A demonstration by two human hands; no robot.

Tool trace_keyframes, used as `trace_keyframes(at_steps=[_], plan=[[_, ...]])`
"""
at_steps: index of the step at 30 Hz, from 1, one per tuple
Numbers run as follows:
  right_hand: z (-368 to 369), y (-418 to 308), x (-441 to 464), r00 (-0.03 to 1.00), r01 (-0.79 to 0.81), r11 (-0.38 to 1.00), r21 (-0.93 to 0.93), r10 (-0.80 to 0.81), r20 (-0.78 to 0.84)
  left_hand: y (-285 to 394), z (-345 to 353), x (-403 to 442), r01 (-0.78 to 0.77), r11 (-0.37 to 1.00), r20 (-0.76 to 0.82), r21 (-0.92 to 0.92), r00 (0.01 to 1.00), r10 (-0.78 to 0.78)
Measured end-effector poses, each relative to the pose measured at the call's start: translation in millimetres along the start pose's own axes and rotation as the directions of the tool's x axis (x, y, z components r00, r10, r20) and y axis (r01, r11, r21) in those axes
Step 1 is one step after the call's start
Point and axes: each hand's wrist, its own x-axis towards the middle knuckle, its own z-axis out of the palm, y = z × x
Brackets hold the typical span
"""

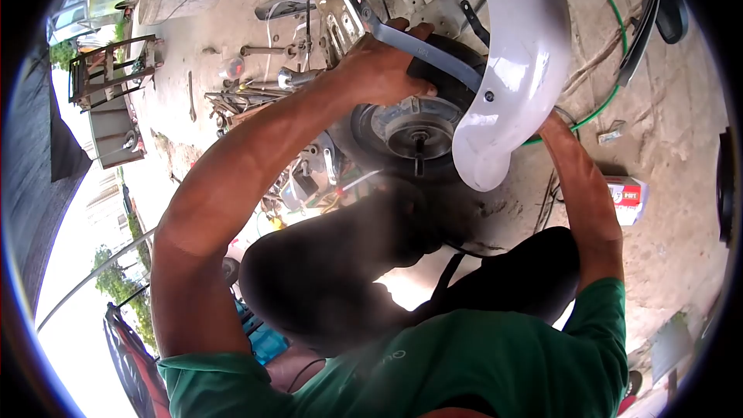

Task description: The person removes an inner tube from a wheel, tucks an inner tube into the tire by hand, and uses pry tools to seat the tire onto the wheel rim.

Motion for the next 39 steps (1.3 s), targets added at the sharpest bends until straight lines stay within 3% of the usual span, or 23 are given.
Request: trace_keyframes(at_steps=[7,11,14,17,21,22,29,30,34,39], plan=[[0.0,6.0,2.5,1.0,-0.009,1.0,0.018,0.009,0.023,8.3,-1.4,4.3,0.133,0.989,-0.016,0.068,0.991,-0.133],[-0.2,12.8,3.8,0.999,-0.014,0.999,0.032,0.013,0.041,4.3,17.9,6.9,0.127,0.981,-0.218,0.145,0.971,-0.094],[0.8,17.6,3.5,0.999,-0.017,0.999,0.041,0.015,0.046,6.0,24.9,9.4,0.124,0.982,-0.23,0.142,0.969,-0.089],[-0.9,16.8,3.6,0.999,-0.013,1.0,0.026,0.012,0.034,8.4,25.5,12.9,0.145,0.957,-0.176,0.25,0.979,-0.102],[-4.0,10.6,-0.3,1.0,-0.008,1.0,0.006,0.008,0.021,9.9,15.1,15.6,0.178,0.965,-0.123,0.192,0.98,-0.157],[-5.0,10.1,-1.0,1.0,-0.008,1.0,0.004,0.008,0.021,13.8,5.3,18.3,0.207,0.963,-0.035,0.173,0.978,-0.204],[-3.3,11.4,-5.2,1.0,-0.004,1.0,0.005,0.004,0.007,20.6,3.7,41.4,-0.013,0.994,-0.018,0.104,1.0,0.015],[-2.9,11.9,-6.3,1.0,-0.003,1.0,0.008,0.003,0.005,25.4,-2.8,44.9,0.06,0.99,0.106,0.131,0.992,-0.074],[-2.0,11.3,-10.2,1.0,-0.012,1.0,0.007,0.012,-0.004,29.6,8.6,42.1,0.135,0.976,-0.009,0.172,0.991,-0.136],[3.0,16.0,-26.9,0.998,-0.025,1.0,-0.018,0.024,-0.061,48.1,2.5,38.1,0.215,0.956,0.033,0.198,0.974,-0.226]])
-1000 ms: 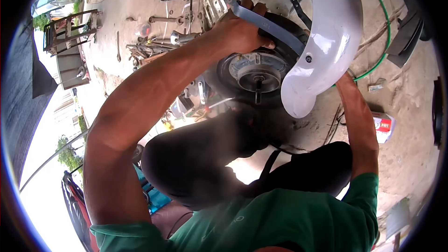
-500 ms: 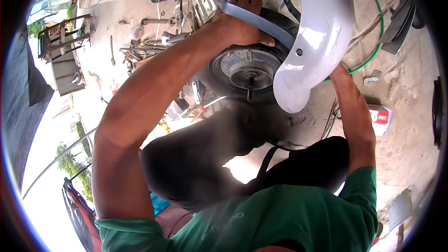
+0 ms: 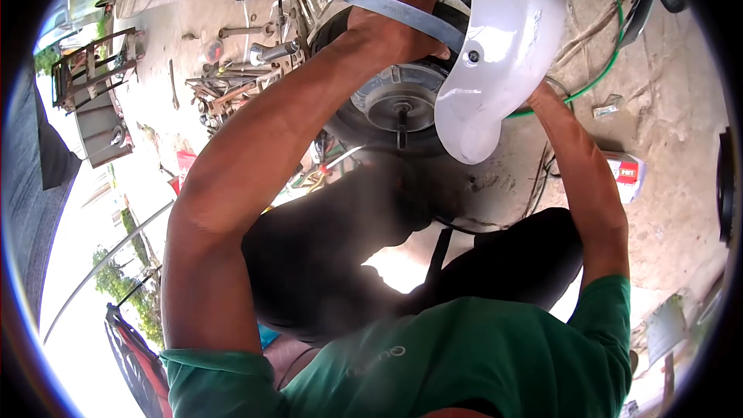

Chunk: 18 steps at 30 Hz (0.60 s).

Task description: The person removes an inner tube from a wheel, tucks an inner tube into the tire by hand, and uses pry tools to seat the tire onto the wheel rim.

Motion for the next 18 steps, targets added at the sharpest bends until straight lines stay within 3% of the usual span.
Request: trace_keyframes(at_steps=[3,6,7,11,18], plan=[[35.4,23.8,-23.9,0.983,0.033,0.999,0.014,-0.03,-0.182,3.4,0.3,-4.9,-0.002,1.0,-0.006,0.007,1.0,0.002],[101.4,73.3,-29.1,0.833,0.192,0.925,0.329,0.024,-0.552,7.8,-2.2,-9.7,-0.022,1.0,-0.013,-0.019,1.0,0.021],[120.7,81.8,-19.7,0.704,0.334,0.915,0.228,-0.082,-0.705,6.5,-4.1,-10.1,-0.025,0.999,-0.018,-0.026,1.0,0.025],[111.1,69.6,-19.0,0.504,0.412,0.883,-0.225,-0.426,-0.751,-3.8,0.3,-8.3,-0.093,0.996,-0.083,-0.002,0.992,0.092],[91.6,69.0,-15.8,0.719,0.196,0.962,-0.189,-0.272,-0.639,-15.9,16.4,3.1,-0.204,0.976,-0.242,0.075,0.946,0.216]])
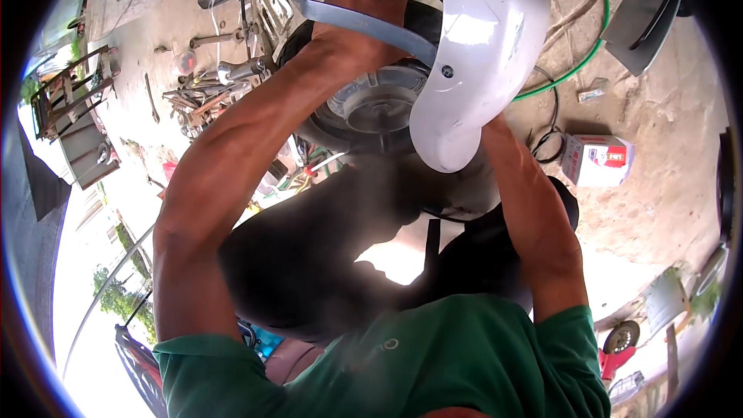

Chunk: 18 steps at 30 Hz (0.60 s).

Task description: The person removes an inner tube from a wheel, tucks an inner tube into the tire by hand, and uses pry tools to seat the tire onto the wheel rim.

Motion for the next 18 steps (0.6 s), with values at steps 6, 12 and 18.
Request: trace_keyframes(at_steps=[6,12,18], plan=[[2.0,-0.8,-2.7,0.992,-0.114,0.993,-0.03,0.115,0.06,0.2,-6.2,-1.5,-0.043,0.998,0.028,-0.036,0.999,0.044],[-12.6,-33.7,12.0,0.973,-0.2,0.975,-0.101,0.21,0.098,-28.5,27.9,17.6,-0.146,0.931,0.05,-0.333,0.984,0.172],[-16.6,-49.8,13.7,0.98,-0.199,0.975,-0.097,0.2,-0.003,-3.5,6.0,5.5,-0.131,0.99,0.055,-0.045,0.99,0.133]])
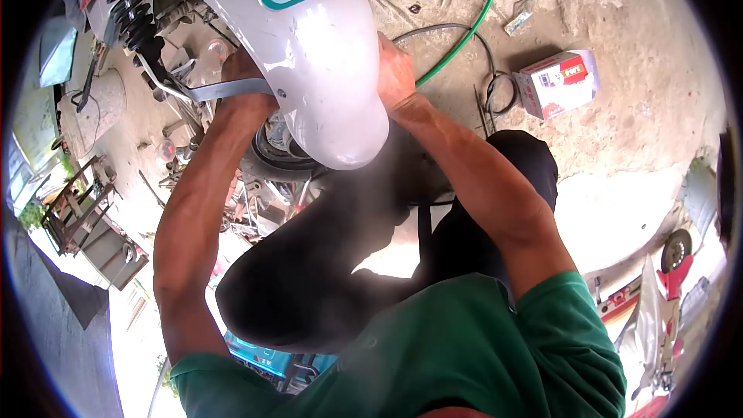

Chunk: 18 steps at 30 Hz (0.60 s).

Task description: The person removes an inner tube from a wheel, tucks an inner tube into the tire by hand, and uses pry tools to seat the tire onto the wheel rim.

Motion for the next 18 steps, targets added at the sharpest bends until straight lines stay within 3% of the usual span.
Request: trace_keyframes(at_steps=[4,8,10,12,13,15,18], plan=[[1.0,11.0,3.7,0.998,0.057,0.997,0.053,-0.057,-0.003,-5.5,14.1,-5.1,-0.01,0.998,0.021,0.057,1.0,0.009],[-0.7,7.5,8.1,1.0,0.001,0.993,0.117,-0.003,0.02,-9.2,9.8,3.2,0.026,0.995,0.037,0.1,0.999,-0.03],[-1.7,8.9,8.7,0.995,-0.042,0.985,0.168,0.026,0.093,-25.3,25.2,4.3,0.054,0.986,-0.013,-0.157,0.998,-0.057],[-3.6,11.5,11.8,0.99,-0.023,0.97,0.243,-0.012,0.144,-43.0,43.2,8.3,0.088,0.895,-0.027,-0.437,0.994,-0.111],[1.1,19.5,13.7,0.973,-0.063,0.948,0.312,-0.011,0.23,-32.8,33.2,10.5,0.114,0.914,0.006,-0.391,0.993,-0.121],[18.1,44.7,29.1,0.917,-0.158,0.892,0.424,-0.027,0.397,-6.7,-2.1,5.5,-0.04,0.997,0.044,0.059,0.998,0.037],[-8.9,14.3,40.6,0.718,-0.539,0.685,0.49,0.069,0.693,4.0,-26.4,3.9,0.023,1.0,0.162,0.009,0.987,-0.024]])
